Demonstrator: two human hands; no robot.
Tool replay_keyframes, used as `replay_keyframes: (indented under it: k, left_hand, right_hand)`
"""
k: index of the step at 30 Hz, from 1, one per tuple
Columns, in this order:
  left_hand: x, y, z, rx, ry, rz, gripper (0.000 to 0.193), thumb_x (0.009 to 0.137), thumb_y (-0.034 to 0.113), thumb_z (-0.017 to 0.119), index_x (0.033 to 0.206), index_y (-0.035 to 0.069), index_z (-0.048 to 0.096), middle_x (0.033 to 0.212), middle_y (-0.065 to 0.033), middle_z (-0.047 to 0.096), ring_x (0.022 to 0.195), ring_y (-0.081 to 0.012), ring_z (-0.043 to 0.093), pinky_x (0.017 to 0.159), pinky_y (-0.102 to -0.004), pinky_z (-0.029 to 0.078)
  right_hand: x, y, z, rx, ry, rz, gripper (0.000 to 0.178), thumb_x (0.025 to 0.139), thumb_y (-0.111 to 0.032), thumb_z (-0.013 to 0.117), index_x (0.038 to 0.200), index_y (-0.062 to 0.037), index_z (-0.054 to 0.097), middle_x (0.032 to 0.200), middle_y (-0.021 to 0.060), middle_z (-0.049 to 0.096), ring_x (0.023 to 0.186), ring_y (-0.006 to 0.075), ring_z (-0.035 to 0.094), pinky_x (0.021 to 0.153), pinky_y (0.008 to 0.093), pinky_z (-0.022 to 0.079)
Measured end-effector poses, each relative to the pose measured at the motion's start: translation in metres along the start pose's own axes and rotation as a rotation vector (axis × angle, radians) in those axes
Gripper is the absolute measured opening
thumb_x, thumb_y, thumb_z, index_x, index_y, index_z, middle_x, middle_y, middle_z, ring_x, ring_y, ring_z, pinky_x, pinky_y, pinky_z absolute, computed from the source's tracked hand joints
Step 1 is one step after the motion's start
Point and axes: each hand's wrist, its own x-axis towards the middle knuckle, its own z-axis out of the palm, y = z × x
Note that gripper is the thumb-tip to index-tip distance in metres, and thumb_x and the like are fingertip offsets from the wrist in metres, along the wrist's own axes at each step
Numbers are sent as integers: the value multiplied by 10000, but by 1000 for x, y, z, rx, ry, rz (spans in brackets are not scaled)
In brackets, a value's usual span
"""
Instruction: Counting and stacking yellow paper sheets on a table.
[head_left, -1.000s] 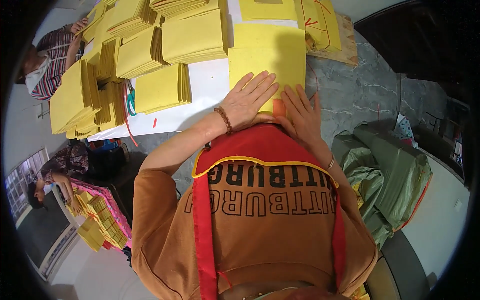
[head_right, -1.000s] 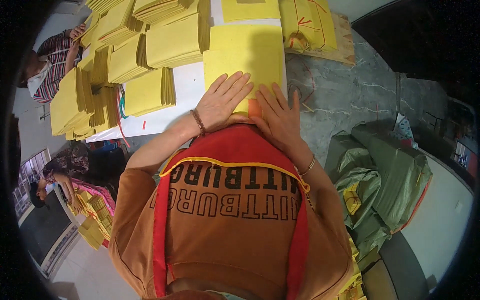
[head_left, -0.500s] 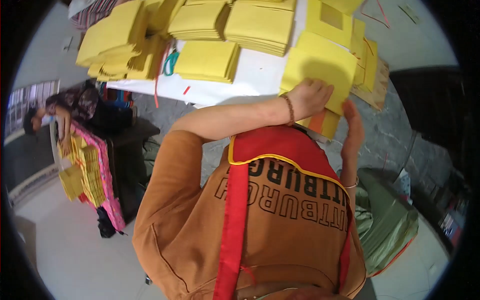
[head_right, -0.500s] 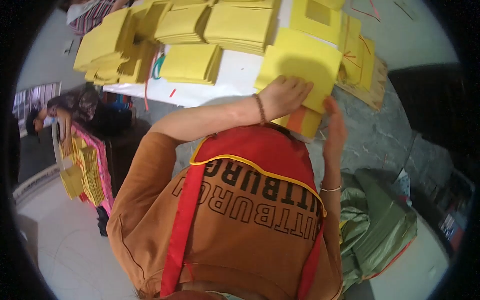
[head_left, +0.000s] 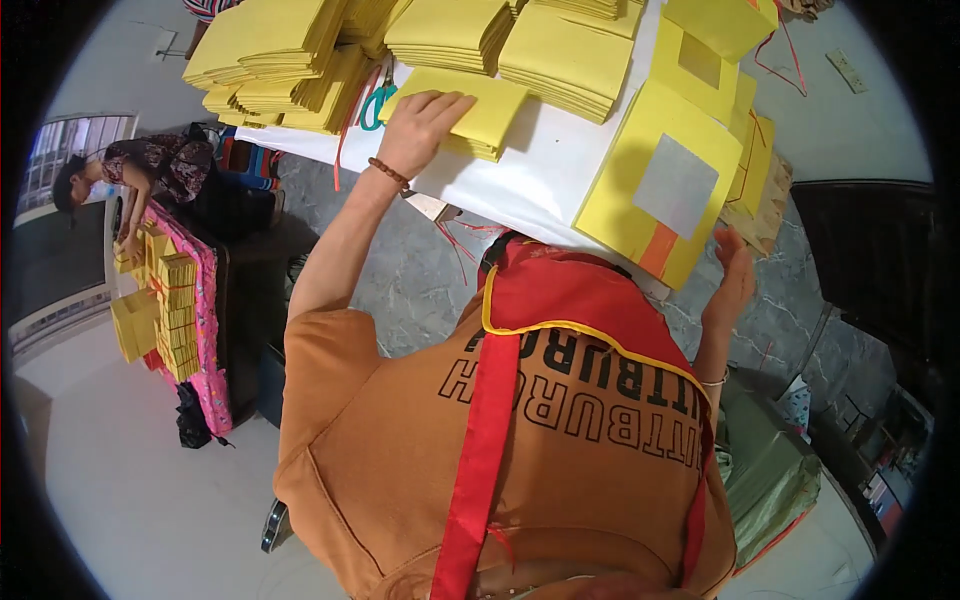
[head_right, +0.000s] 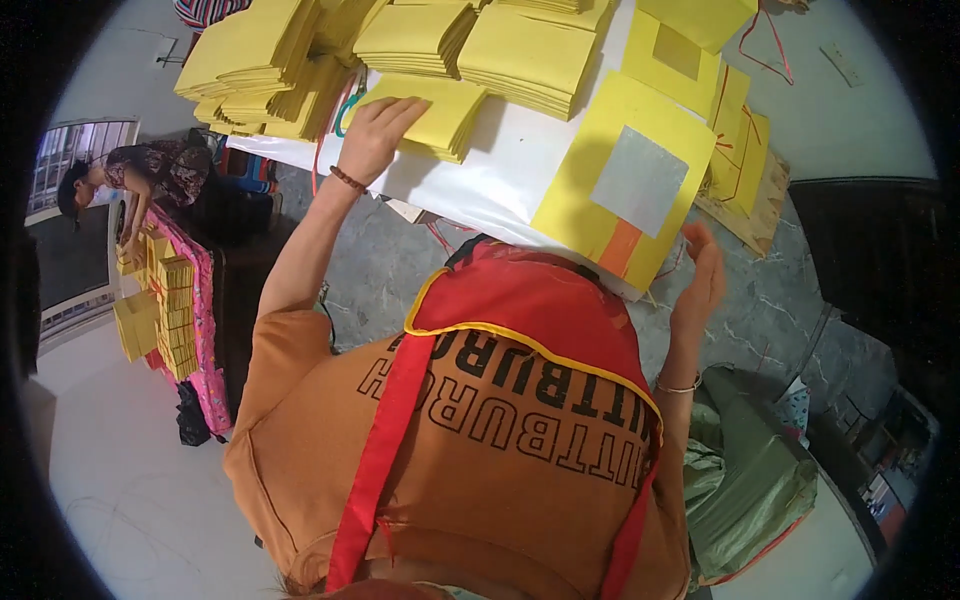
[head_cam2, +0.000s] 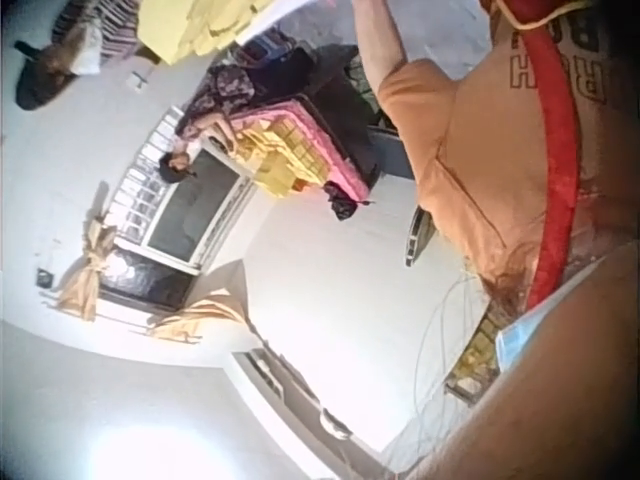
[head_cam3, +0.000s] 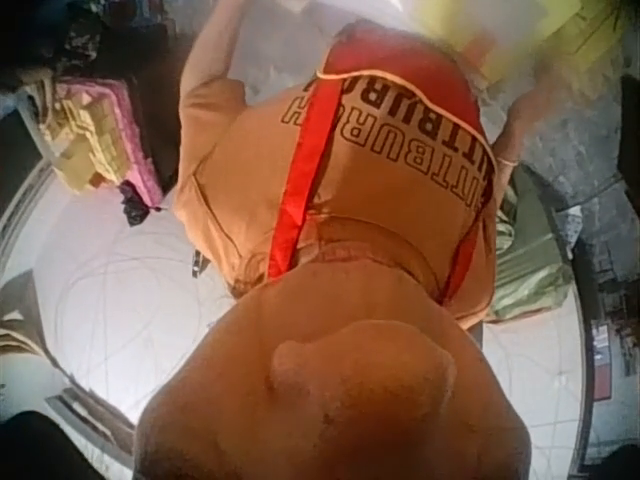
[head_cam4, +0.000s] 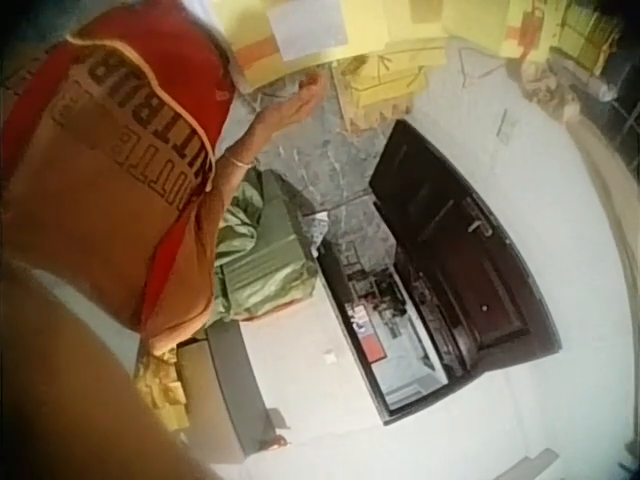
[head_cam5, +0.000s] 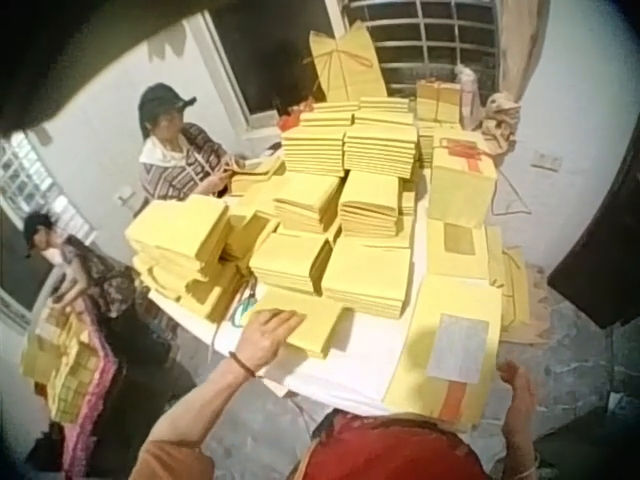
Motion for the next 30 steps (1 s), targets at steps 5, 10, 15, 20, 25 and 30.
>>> replay_keyframes:
  k: [5,10,15,20,25,30]
  left_hand:
    - [-15,-19,26,25,-32,-49,458,755,57,509,1204,136,543,1136,-46,590,1017,-229,531,861,-363,407]
    - [-23,-27,40,4,-231,-29,514,775,82,519,1280,169,474,1267,-57,499,1121,-235,473,917,-381,382]
    - [-37,-12,55,52,-277,-78,622,787,93,512,1376,179,331,1386,-91,358,1216,-273,386,994,-416,330]
    - [-39,-14,55,51,-299,-95,657,784,60,486,1399,165,282,1415,-109,308,1249,-286,345,1016,-429,310]
    - [-16,-15,27,-118,-347,-51,814,650,48,592,1396,138,279,1413,-127,299,1263,-321,316,1023,-453,294]
    - [34,49,-9,-400,-158,35,812,609,9,562,1380,75,318,1357,-155,366,1217,-348,356,990,-454,289]
  right_hand:
    - [-2,0,8,-39,-82,-55,370,979,-239,382,1158,31,562,1086,125,607,1033,186,552,936,328,407]
    - [-1,6,8,-51,-91,-74,347,979,-218,392,1152,27,567,1071,113,609,1020,173,552,935,317,407]
    - [-2,9,10,-58,-66,-60,320,972,-198,420,1144,23,577,1071,97,610,1010,153,551,910,307,418]
    - [-3,12,7,-304,-72,-354,231,886,-113,556,1097,-32,607,1112,97,605,1090,239,534,920,342,401]
    - [-4,13,5,-616,-144,-540,211,832,-94,603,1036,-50,635,1113,99,598,1129,274,504,938,369,385]
    - [-6,21,8,-410,-136,-391,197,790,-95,639,982,-49,652,1105,97,593,1094,278,523,928,361,388]
